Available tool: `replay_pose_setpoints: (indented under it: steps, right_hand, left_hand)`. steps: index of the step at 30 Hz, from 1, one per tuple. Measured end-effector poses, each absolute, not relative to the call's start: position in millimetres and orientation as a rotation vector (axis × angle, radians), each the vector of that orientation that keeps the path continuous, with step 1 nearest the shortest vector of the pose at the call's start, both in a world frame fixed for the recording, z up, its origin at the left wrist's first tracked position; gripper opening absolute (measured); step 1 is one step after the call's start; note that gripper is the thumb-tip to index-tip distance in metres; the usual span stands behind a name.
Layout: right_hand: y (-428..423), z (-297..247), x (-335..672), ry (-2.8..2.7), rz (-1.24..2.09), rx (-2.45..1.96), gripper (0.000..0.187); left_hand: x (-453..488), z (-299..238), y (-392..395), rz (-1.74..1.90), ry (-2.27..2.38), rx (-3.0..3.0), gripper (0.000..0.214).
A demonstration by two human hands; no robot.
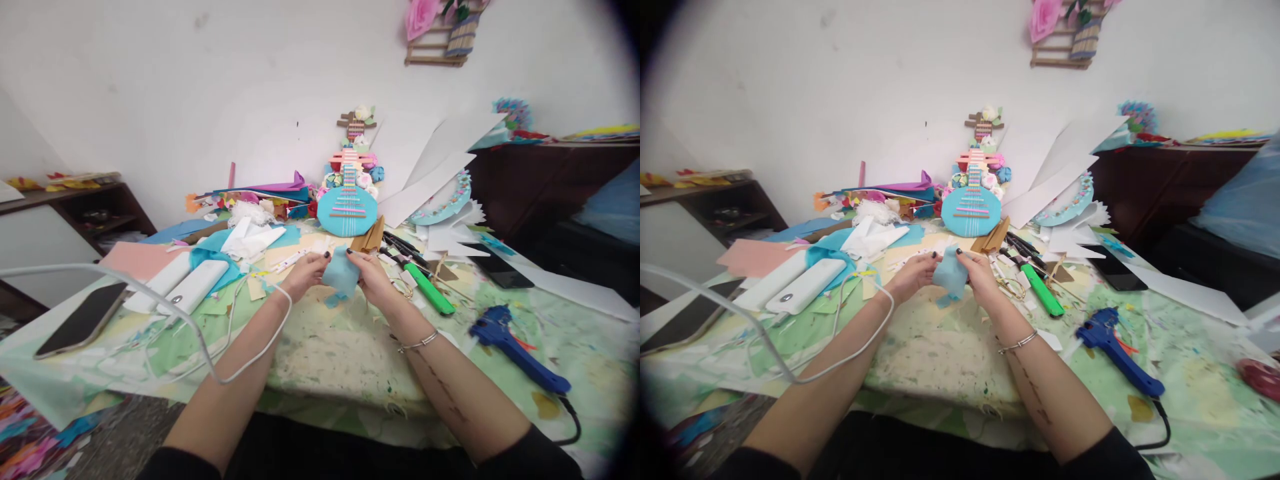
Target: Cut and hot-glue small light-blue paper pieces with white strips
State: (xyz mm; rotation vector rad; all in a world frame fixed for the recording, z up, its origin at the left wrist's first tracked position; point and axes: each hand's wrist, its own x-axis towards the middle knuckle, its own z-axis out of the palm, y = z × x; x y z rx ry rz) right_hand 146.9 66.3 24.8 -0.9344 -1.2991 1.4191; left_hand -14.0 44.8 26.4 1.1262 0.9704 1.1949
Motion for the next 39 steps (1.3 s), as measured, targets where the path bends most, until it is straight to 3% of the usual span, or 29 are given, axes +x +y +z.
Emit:
replay_pose_setpoints:
  steps: [3,6,11,13,15,22,25,29,33,39]
  right_hand:
    - [69.1,20.1,146.7,-1.404,1.356,-0.964,0.049]
    - [77.5,15.1,150.4,-1.545,1.226,-1.008,0.053]
    - [88.5,13.1,162.8,-1.966,0.963,-1.046,0.030]
    - [85.7,13.8,163.6,-2.183,0.902,-1.020,0.032]
    - [80.1,14.3,160.6,-2.355,0.837,-0.997,0.037]
    - [78.8,19.5,165.0,-2.421,0.512,-1.232,0.004]
    - [88.0,26.7,184.4,-2.193,0.344,-1.447,0.018]
    - [92.1,30.6,191.3,-1.800,0.483,-1.388,0.025]
    - [84.6,22.9,168.7,-1.814,0.786,-1.226,0.045]
    - [80.6,17.5,160.3,-1.676,1.004,-1.097,0.032]
  left_hand:
    - [-9.4,26.1,39.8,1.075,0.920,1.197,0.039]
    - [-10.8,24.4,42.7,1.204,0.970,1.061,0.034]
    - [-24.2,23.5,54.3,1.487,1.006,0.861,0.019]
    - [-27.8,23.9,55.9,1.526,1.005,0.838,0.016]
    - [-28.7,24.2,55.2,1.539,1.000,0.838,0.021]
    - [-23.8,24.7,50.3,1.503,0.978,1.003,0.038]
    - [-21.6,24.5,50.1,1.456,0.949,0.973,0.039]
    - [-16.5,24.4,47.9,1.411,0.956,0.963,0.039]
    - [-10.7,25.0,43.5,1.347,0.931,1.010,0.041]
    - [-14.6,24.2,45.5,1.405,1.075,0.941,0.036]
